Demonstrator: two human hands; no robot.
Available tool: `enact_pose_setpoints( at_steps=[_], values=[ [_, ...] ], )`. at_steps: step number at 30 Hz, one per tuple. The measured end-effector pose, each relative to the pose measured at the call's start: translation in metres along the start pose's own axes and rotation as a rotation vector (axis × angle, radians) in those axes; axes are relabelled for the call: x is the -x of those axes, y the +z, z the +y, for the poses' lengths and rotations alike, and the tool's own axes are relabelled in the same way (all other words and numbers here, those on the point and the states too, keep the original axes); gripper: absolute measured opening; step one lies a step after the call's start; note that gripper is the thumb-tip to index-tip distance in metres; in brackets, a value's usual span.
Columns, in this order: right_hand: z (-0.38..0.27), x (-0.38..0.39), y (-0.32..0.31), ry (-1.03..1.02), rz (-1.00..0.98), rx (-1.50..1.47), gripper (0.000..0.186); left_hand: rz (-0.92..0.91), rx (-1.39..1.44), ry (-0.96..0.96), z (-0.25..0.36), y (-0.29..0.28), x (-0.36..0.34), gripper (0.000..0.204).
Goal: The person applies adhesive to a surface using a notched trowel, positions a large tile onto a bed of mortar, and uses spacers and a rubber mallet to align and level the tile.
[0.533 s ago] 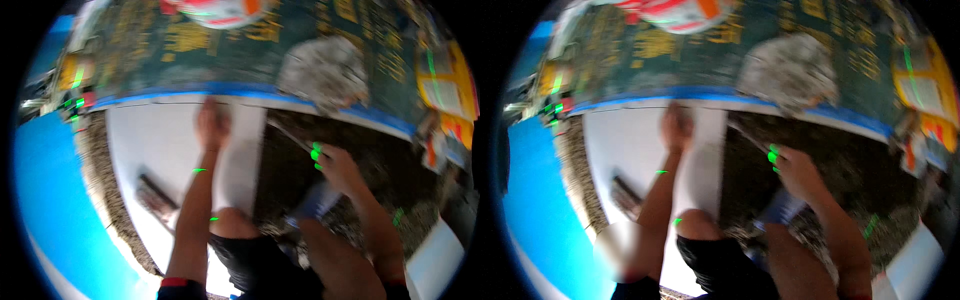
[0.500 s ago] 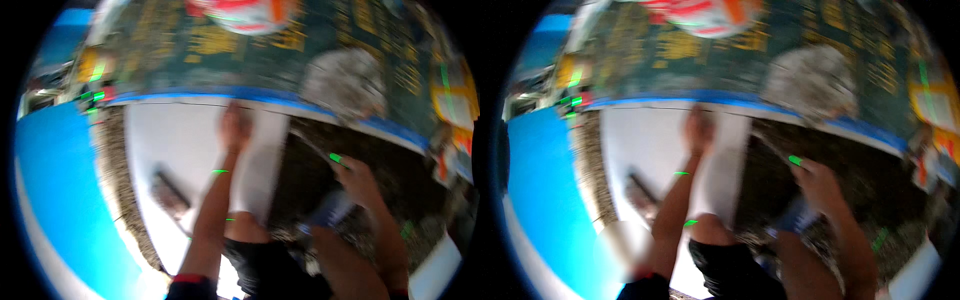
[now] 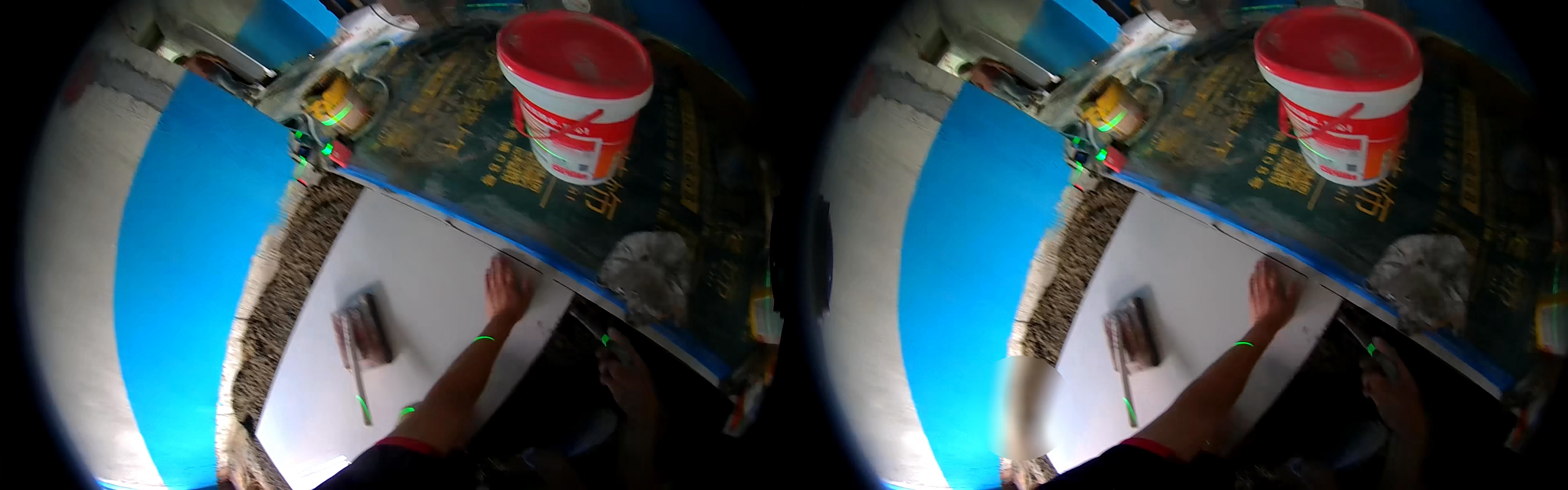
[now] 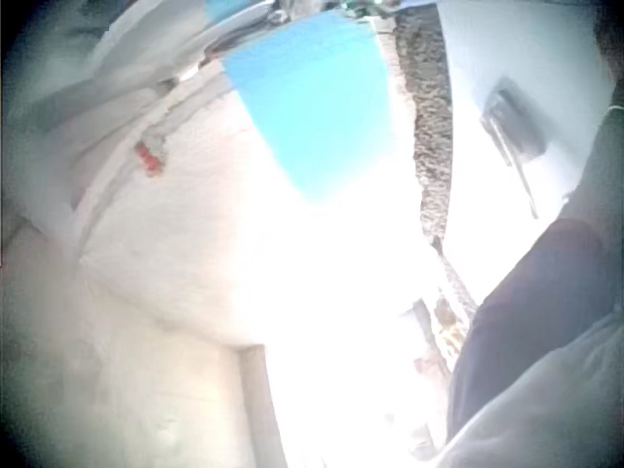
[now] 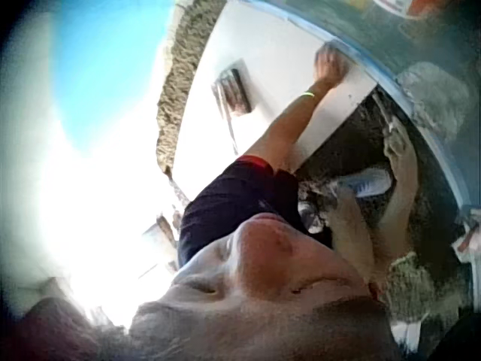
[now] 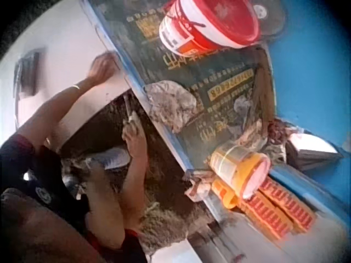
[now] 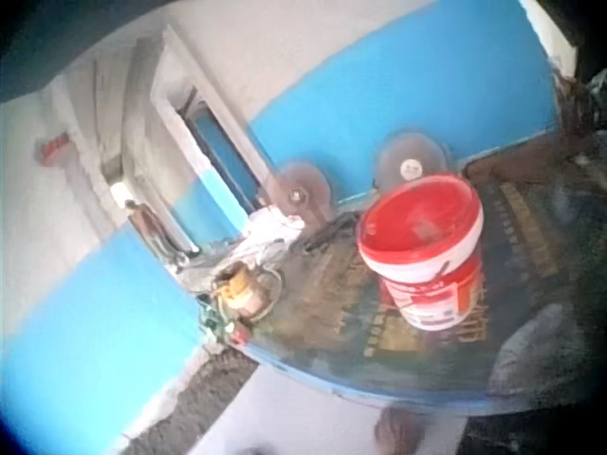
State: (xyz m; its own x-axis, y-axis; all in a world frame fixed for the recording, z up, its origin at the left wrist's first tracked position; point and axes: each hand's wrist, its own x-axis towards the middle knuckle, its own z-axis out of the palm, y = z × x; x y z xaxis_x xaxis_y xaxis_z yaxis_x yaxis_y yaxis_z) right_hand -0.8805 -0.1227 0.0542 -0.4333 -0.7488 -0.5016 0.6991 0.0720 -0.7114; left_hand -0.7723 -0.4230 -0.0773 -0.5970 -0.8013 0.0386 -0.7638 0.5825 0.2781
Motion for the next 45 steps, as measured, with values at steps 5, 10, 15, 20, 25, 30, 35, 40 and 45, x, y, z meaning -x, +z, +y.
enact_pose_setpoints(
  at_steps=[5,10,15,20,25,30,35,40,45],
  values=[
    [0.016,-0.036,0.004,0.01,0.316,0.219,0.052,-0.204,0.234,0.355,0.051,0.002,0.103,0.067],
    [0.004,-0.031,-0.005,-0.117,0.394,0.402,0.042,-0.163,0.587,0.406,0.005,-0.044,0.137,0.062],
    [-0.096,0.043,0.085,-0.1,0.514,0.919,0.033,0.0,-0.011,-0.362,-0.19,-0.151,0.094,0.07],
    [-0.144,0.047,0.121,-0.569,0.395,1.412,0.025,-0.027,-0.186,-0.261,-0.332,-0.165,0.127,0.076],
    [-0.147,0.032,0.15,-0.451,0.37,1.581,0.033,-0.035,-0.043,-0.353,-0.327,-0.172,0.172,0.074],
    [-0.144,0.045,0.111,0.271,0.407,1.606,0.045,-0.049,-0.244,-0.415,-0.354,-0.168,0.252,0.081],
    [-0.117,0.039,0.043,0.201,0.524,1.562,0.067,-0.21,-0.171,-0.737,-0.342,-0.203,0.296,0.073],
    [-0.129,0.014,0.046,-0.555,0.533,1.68,0.043,-0.515,-0.297,-0.957,-0.337,-0.223,0.24,0.062],
    [-0.163,0.014,0.236,-0.554,0.005,1.337,0.034,-0.333,-0.061,-0.956,-0.349,-0.203,0.189,0.075]
  ],
)
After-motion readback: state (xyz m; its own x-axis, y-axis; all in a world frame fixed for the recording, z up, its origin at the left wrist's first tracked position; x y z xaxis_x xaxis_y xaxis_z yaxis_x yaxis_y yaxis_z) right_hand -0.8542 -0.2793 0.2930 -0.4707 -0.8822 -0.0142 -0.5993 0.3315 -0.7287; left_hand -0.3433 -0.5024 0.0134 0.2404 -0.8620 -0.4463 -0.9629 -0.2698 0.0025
